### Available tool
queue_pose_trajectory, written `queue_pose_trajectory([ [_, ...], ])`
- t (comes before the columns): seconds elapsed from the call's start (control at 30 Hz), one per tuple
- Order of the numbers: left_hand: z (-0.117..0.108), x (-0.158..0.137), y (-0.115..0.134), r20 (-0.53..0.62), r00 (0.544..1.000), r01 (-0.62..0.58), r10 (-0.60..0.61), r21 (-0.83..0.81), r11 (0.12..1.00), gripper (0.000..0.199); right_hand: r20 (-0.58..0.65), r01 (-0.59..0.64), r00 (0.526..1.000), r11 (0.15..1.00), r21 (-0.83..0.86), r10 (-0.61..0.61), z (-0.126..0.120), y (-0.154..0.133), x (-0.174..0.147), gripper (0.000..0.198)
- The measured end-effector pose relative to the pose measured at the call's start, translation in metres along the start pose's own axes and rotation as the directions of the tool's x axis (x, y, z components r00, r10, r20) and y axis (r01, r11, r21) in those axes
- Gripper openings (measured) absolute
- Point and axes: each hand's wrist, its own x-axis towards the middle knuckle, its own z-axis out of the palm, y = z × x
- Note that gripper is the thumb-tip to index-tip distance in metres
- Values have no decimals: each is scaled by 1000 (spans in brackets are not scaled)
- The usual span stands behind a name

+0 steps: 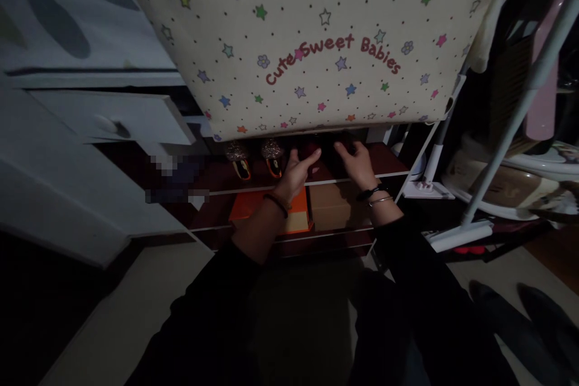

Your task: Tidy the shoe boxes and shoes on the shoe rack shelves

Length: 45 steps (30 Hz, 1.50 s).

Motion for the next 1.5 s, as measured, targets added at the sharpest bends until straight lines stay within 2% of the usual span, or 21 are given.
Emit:
queue_pose_trajectory([
  [0.2,-5,4,-2,-4,1000,3,-3,-9,1000,48,5,-195,981,979,62,195,-7,5,0,64],
  [0.33,-3,-1,5,-6,1000,14,-15,-77,997,41,31,-277,960,930,240,278,-6,7,-7,68],
  [0.4,-2,-4,11,-14,998,59,-61,-123,991,43,74,-281,959,897,343,272,-2,7,-11,69],
  [0.5,2,-9,21,-35,990,126,-135,-191,974,50,132,-238,971,876,419,201,4,9,-13,67],
  [0.6,6,-12,25,-36,990,124,-137,-247,961,56,147,-189,980,874,448,137,10,15,-11,63],
  [0.7,9,-13,25,-30,993,102,-114,-273,957,52,150,-170,982,877,448,114,14,20,-8,61],
  [0.93,10,-4,20,-46,994,79,-97,-296,952,49,135,-204,978,889,409,162,12,22,-10,68],
  [1.23,11,0,17,-54,992,89,-116,-359,929,73,130,-205,978,879,431,164,13,22,-10,70],
  [1.5,9,6,8,-30,996,67,-79,-291,954,57,137,-219,974,901,375,180,11,24,-11,76],
])
